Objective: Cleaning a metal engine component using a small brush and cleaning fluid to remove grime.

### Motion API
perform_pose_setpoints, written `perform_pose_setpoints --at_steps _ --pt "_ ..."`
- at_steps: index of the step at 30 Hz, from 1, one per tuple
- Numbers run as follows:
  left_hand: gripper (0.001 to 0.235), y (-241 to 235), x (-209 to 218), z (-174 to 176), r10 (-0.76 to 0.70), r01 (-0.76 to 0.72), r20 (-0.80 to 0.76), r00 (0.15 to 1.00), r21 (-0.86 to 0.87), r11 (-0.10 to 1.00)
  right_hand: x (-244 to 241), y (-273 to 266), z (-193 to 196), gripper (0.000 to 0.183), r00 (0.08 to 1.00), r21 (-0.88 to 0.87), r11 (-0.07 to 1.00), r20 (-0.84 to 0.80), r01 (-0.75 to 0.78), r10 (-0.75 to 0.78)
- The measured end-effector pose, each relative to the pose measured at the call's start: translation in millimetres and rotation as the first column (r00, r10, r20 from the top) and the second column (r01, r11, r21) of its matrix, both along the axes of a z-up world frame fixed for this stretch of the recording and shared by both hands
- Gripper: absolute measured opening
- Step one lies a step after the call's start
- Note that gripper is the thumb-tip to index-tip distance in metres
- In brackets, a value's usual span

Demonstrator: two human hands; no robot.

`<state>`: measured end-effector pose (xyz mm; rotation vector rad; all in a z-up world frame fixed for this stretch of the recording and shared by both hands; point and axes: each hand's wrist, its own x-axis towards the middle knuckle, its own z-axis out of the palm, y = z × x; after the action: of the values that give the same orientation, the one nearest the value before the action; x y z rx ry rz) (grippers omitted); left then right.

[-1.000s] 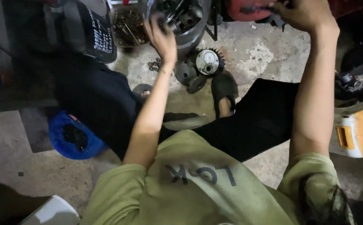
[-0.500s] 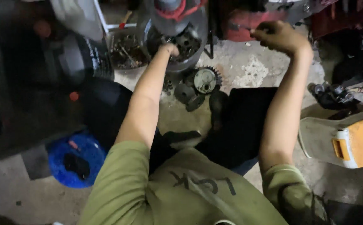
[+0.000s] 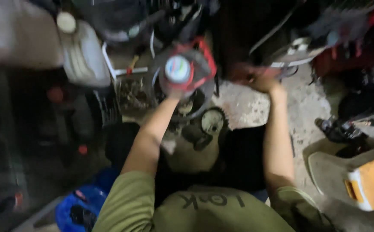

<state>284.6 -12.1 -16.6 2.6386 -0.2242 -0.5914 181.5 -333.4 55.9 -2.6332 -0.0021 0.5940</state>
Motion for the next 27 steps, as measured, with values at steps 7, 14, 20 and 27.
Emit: perform_pose_setpoints --at_steps 7,14,20,27 --pt "0.032 11 4 56 0.116 -0.068 0.249 0.962 -0.194 0.979 38 32 -11 0.05 0.971 0.066 0.996 -0.229 -0.06 0.073" --pt "0.038 50 -94 -14 0.267 -0.112 0.382 0.885 -0.382 0.917 26 36 6 0.059 0.981 -0.108 0.991 -0.186 -0.083 0.062" --pt "0.037 36 -161 46 0.455 -0.409 -0.129 0.881 -0.691 0.596 -46 40 53 0.038 0.986 0.146 0.983 0.108 0.108 -0.124" --pt "0.052 45 -198 119 0.218 -0.648 -0.661 0.718 -0.749 -0.137 -157 118 125 0.038 0.742 0.472 0.881 0.605 -0.042 -0.289"
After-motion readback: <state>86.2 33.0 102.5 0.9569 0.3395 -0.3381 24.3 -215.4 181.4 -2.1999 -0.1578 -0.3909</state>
